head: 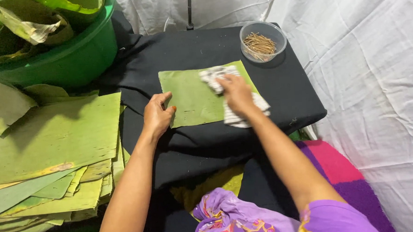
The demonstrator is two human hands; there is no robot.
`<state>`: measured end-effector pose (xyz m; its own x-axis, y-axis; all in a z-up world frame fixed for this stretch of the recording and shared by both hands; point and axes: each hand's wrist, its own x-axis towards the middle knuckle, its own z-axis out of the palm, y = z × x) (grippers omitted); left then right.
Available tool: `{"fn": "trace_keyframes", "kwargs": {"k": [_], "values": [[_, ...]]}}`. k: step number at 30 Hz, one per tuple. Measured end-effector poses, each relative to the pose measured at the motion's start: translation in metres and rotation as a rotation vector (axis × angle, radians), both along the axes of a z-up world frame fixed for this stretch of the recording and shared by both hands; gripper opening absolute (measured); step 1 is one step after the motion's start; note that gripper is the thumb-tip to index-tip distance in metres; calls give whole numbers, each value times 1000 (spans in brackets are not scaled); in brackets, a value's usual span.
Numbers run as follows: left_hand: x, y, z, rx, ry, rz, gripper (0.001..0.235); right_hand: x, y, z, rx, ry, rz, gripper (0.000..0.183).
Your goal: Cleaning banana leaves with a cloth and folding them into cone shapes for food preparation.
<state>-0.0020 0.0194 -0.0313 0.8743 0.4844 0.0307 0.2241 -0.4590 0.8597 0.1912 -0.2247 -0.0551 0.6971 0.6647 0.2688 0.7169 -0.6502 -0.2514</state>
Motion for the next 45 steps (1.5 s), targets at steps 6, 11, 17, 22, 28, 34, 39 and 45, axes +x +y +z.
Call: {"fn": "trace_keyframes", "kwargs": {"k": [6,11,17,22,28,34,39,45], "values": [[3,1,-2,9,-15,-13,58,47,-51,18,-20,-337,-231,52],[2,0,2,40,5,-29,66,-45,34,37,77,-281,133,53],[7,8,-16,65,6,-51,46,-57,32,24,-71,-64,238,49],[9,9,-18,56,-9,-48,46,7,-56,22,-102,30,-38,51],[-1,1,10,-499,-227,17,56,3,-85,49,-245,-209,-349,37],[-19,-16,59,-861,-462,-143,62,-115,18,96,18,-44,224,111],[-23,-5,65,-811,-723,-159,80,-132,34,154,782,322,261,50],[-17,-10,56,-835,-522,-156,98,-72,8,121,1637,954,-27,39]]}}
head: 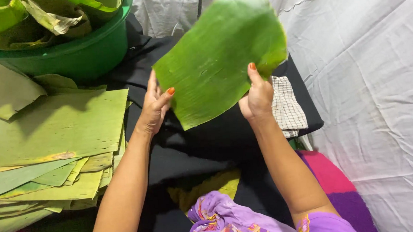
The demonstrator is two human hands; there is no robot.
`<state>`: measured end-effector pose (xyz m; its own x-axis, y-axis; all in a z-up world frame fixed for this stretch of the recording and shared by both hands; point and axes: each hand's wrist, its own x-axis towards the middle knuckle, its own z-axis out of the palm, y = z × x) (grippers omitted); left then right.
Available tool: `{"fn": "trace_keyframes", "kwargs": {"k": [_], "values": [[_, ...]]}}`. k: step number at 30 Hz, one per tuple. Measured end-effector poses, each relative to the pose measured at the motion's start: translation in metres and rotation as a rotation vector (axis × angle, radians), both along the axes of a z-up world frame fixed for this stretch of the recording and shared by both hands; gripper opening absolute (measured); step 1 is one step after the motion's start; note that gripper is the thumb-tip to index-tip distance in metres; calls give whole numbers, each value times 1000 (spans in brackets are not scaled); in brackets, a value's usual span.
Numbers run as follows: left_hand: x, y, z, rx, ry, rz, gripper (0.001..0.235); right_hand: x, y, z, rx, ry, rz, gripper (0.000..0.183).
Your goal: Cleaning banana leaves with a cloth and folding them into cone shapes for food preparation.
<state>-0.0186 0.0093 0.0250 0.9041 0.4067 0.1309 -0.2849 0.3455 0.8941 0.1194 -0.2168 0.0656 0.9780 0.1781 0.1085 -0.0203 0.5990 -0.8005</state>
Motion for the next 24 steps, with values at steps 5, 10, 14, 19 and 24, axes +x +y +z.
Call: {"fn": "trace_keyframes", "kwargs": {"k": [5,10,14,19,24], "values": [[13,13,-43,43,157,92,59,11,-15,-39,-88,77,-100,53],[21,18,-58,345,334,145,76,50,-87,-55,-1127,-530,-435,48],[25,20,-59,657,564,171,93,94,-130,-95,-1936,-498,-289,53],[15,15,-51,770,490,188,69,97,-131,-84,-1921,-818,-512,35],[20,20,-67,801,511,163,59,34,-57,12,-1250,-1147,-467,48]]}}
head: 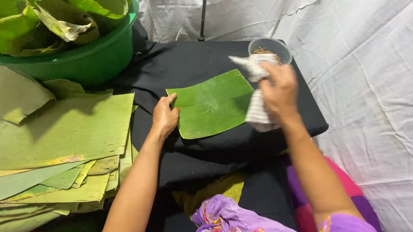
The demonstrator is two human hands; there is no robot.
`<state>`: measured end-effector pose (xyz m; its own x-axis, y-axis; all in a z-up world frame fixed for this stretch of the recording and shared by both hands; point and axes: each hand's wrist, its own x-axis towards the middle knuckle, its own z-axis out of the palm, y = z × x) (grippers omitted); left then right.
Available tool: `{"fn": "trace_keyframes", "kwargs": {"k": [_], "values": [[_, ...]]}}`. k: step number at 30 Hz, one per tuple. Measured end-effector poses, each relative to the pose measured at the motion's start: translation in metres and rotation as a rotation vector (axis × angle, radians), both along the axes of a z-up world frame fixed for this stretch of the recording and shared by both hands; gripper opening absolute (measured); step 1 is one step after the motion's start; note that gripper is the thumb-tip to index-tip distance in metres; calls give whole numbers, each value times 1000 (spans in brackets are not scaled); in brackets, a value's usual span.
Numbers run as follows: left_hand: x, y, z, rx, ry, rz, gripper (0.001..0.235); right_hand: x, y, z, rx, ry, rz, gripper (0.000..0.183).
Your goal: Cleaning banana leaves with a cloth and folding them into cone shapes for food preparation.
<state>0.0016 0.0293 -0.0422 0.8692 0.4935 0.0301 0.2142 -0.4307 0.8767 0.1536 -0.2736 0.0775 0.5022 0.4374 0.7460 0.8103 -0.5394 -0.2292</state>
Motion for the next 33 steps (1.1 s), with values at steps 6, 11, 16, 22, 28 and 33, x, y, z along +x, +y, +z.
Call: {"fn": "trace_keyframes", "kwargs": {"k": [6,11,16,22,28,33], "values": [[5,5,-13,80,49,-5,43,-43,130,-69,-327,51,89,57],[1,-1,4,64,83,-3,49,-56,147,-109,-549,404,162,63],[0,-2,4,19,68,-18,58,-18,100,-118,-444,425,100,60],[-7,-7,18,11,77,-23,60,56,48,-141,-531,407,-204,67],[-1,-3,9,-7,54,-36,61,-8,113,-109,-406,101,-175,63],[-9,-13,31,53,58,-34,57,-33,159,-165,-551,301,168,72]]}}
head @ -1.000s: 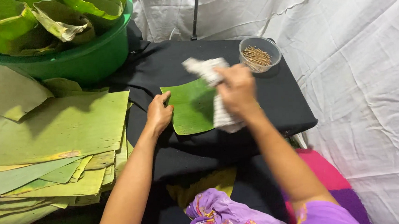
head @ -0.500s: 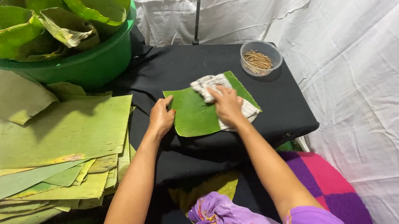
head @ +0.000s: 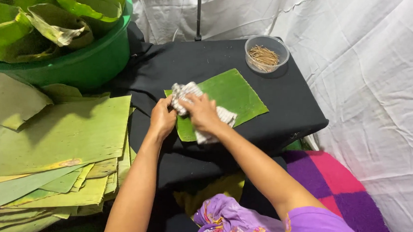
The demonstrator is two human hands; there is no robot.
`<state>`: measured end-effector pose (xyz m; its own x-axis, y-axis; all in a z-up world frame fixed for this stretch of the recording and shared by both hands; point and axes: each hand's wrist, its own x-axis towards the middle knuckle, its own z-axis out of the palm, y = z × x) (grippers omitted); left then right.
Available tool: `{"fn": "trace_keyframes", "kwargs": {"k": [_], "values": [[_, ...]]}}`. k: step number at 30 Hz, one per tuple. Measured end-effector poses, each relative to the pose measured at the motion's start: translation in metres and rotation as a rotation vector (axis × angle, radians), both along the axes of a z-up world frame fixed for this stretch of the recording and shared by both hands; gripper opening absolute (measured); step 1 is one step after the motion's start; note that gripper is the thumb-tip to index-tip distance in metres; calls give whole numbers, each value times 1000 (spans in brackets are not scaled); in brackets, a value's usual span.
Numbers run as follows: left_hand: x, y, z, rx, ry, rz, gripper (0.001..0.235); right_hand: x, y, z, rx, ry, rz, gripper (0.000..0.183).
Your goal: Cleaning banana leaves with a cloth and folding them into cone shapes for food preparation.
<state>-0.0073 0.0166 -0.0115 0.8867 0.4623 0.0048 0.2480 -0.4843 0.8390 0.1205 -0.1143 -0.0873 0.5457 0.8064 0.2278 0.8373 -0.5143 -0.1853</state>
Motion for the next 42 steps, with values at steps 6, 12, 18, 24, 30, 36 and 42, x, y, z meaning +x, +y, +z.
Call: {"fn": "trace_keyframes", "kwargs": {"k": [6,12,18,24,30,36,42], "values": [[1,6,-11,-18,-12,-13,63,77,-83,14,-59,-6,-291,77],[-2,0,0,-48,-54,-12,74,109,-124,57,-53,-261,-432,54],[-6,-9,23,-62,-34,-8,88,-14,-20,49,-12,-113,89,63],[-5,-5,12,-152,-73,60,95,68,-83,38,-158,-143,-339,60],[11,11,-16,-606,-277,103,56,130,-205,65,-131,-111,-605,49],[-4,7,13,-829,-525,-2,45,87,-173,118,624,708,-373,75],[4,16,2,-805,-665,-50,34,74,-168,146,437,990,-395,94]]}}
